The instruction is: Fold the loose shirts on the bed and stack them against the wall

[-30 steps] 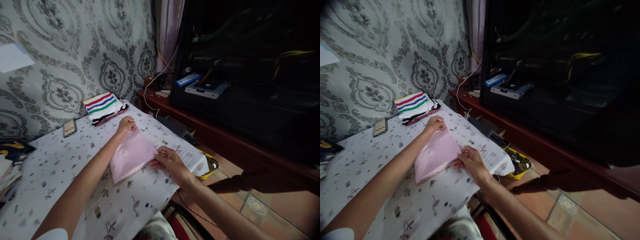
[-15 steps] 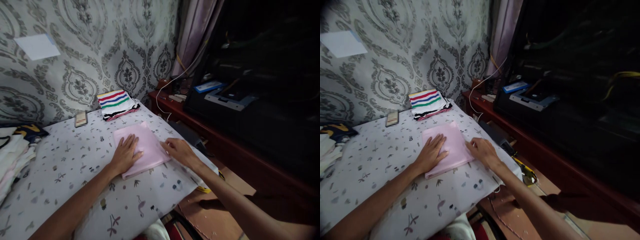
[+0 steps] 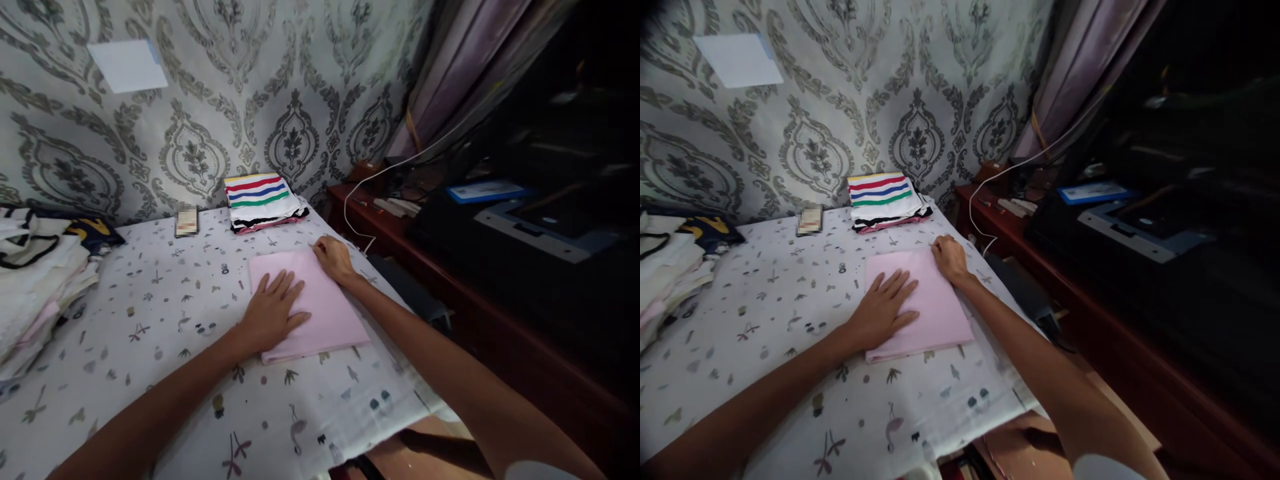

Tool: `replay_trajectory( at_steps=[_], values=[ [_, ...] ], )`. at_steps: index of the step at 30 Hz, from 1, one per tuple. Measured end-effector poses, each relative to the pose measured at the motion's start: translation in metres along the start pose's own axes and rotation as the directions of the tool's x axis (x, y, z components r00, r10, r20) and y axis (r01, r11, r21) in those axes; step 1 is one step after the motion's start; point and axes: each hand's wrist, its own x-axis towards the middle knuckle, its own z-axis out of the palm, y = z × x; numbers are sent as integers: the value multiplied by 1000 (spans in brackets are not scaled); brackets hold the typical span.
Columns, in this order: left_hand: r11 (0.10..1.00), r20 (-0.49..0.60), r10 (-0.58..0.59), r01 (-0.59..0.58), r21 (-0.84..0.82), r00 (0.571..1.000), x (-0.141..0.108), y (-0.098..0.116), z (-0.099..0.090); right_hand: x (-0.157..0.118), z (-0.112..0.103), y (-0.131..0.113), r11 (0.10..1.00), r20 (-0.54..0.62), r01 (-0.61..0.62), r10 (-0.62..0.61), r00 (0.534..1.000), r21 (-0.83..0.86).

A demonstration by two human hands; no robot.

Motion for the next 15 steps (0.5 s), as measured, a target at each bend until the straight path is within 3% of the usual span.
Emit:
replay_trajectory(
  at_steps=[4,7,12,15],
  values=[
    [1000,30,-21,21,-13,999,0,0,-1,1,-2,1,999,23,-15,14,1000,36],
    [1000,22,-17,18,-17,1000,0,0,-2,2,-1,-1,995,60,40,-46,997,93],
    [999,12,32,-32,-26,999,-3,-2,1,8,2,2,985,-11,82,-81,997,151],
    [999,1,39,-39,-37,999,-4,-3,1,13,-5,1,994,83,35,-44,996,104]
  ],
)
